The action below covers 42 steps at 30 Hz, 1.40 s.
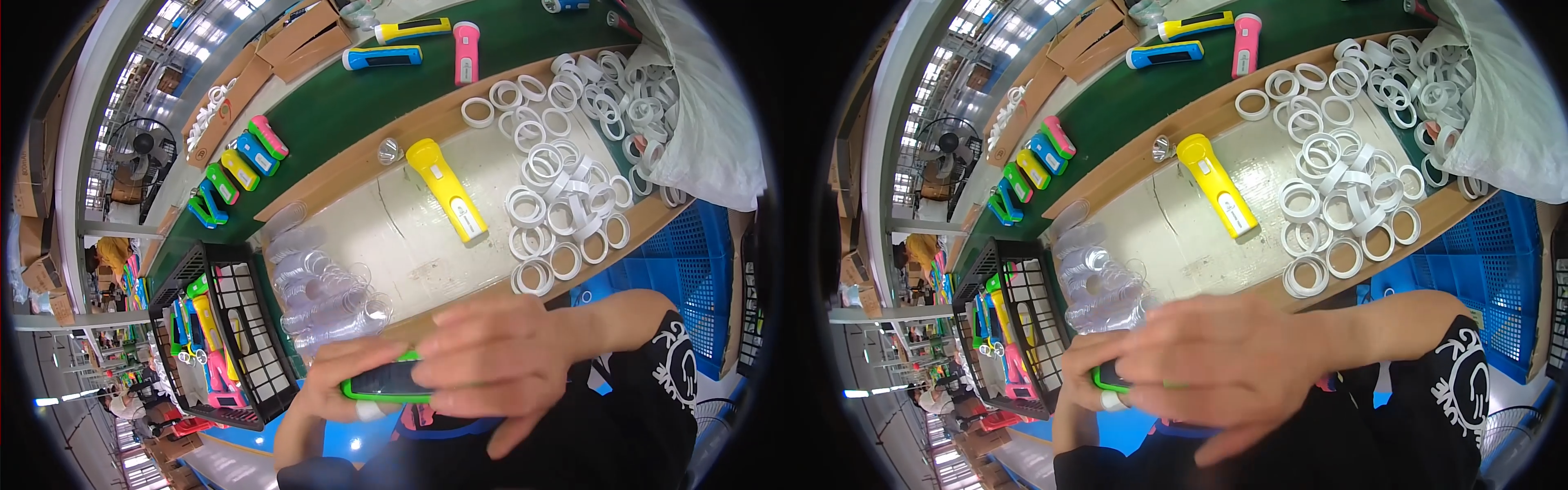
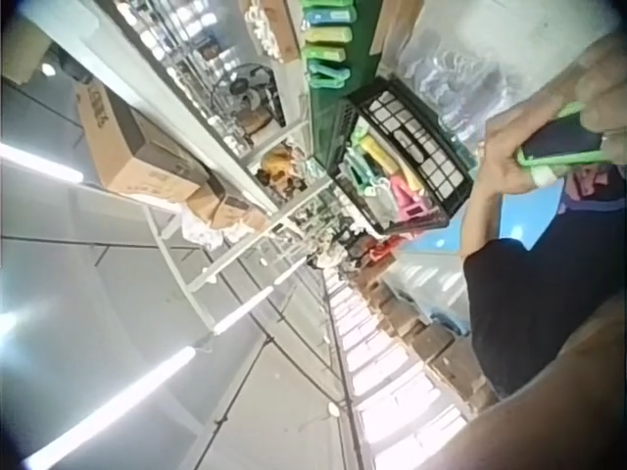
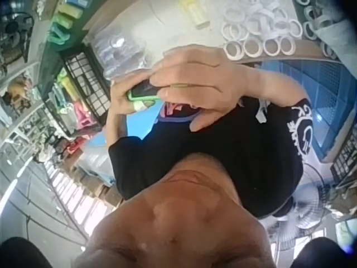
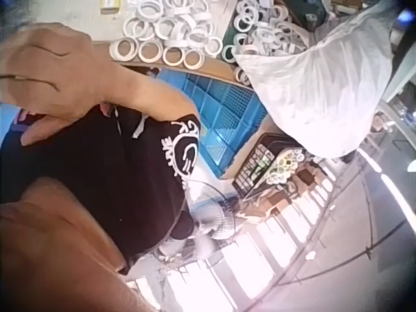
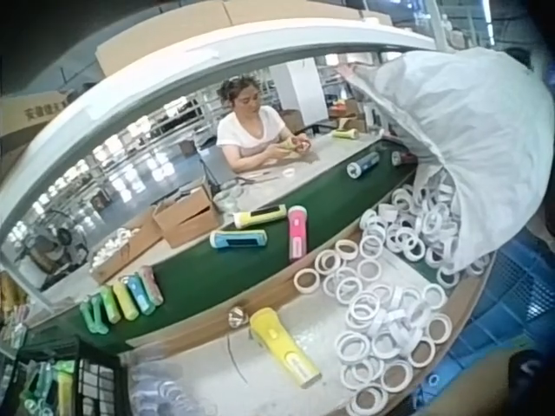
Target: Assembling portable flashlights by attaching heads and plastic rings to the main bodies.
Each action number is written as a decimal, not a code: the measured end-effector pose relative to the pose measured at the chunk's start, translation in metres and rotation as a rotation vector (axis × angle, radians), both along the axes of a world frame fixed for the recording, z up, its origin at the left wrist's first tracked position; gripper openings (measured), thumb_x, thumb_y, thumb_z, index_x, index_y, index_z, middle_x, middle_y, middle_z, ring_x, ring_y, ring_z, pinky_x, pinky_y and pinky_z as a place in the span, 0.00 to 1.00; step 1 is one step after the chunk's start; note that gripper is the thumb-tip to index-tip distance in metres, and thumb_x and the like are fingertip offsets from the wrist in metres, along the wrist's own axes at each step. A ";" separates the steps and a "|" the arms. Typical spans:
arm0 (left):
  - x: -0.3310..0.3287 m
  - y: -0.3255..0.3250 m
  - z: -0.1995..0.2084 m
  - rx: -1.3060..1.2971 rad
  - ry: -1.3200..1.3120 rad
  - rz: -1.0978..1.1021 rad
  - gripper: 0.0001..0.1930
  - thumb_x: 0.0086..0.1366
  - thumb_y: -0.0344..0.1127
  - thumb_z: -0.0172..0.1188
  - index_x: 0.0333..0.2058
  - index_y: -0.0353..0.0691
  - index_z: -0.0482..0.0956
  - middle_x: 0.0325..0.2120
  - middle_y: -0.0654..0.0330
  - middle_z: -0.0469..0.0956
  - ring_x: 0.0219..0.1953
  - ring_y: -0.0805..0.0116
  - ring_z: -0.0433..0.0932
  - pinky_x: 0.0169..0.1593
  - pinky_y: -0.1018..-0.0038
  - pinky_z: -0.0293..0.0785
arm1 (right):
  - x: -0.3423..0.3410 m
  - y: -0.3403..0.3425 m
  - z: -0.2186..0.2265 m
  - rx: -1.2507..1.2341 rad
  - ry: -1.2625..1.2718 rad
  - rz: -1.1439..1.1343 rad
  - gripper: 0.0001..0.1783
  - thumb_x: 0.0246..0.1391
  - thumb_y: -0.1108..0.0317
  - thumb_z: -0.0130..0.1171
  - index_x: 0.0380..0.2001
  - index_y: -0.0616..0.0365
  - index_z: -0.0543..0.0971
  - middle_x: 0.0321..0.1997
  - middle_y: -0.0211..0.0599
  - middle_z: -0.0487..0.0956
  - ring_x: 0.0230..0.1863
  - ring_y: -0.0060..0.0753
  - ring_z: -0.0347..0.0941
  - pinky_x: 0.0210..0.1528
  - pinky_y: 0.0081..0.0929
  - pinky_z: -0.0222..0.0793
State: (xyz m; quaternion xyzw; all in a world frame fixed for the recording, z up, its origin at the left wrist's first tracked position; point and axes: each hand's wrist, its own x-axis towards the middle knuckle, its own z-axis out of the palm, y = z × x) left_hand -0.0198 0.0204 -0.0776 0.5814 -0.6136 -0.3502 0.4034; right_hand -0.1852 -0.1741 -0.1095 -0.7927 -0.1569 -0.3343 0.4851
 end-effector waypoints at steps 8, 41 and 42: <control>0.011 -0.028 -0.046 -0.289 -1.017 0.159 0.33 0.34 0.27 0.65 0.47 0.40 0.74 0.42 0.55 0.75 0.30 0.61 0.73 0.32 0.70 0.73 | 0.037 -0.006 -0.051 1.412 0.653 -0.051 0.21 0.59 0.54 0.45 0.46 0.60 0.72 0.46 0.38 0.73 0.48 0.28 0.68 0.52 0.25 0.61; -0.088 -0.023 -0.079 0.409 0.586 0.561 0.29 0.48 0.33 0.69 0.48 0.38 0.65 0.32 0.57 0.74 0.32 0.71 0.74 0.36 0.76 0.72 | 0.028 0.010 -0.048 1.380 0.230 0.123 0.13 0.51 0.63 0.58 0.35 0.55 0.67 0.40 0.42 0.73 0.47 0.41 0.73 0.53 0.34 0.68; -0.090 -0.017 -0.082 0.393 0.976 0.422 0.28 0.49 0.32 0.67 0.48 0.38 0.65 0.30 0.56 0.74 0.30 0.69 0.74 0.32 0.76 0.72 | 0.026 0.010 -0.050 1.428 0.149 0.226 0.11 0.50 0.64 0.58 0.31 0.54 0.67 0.39 0.41 0.73 0.46 0.41 0.74 0.50 0.31 0.69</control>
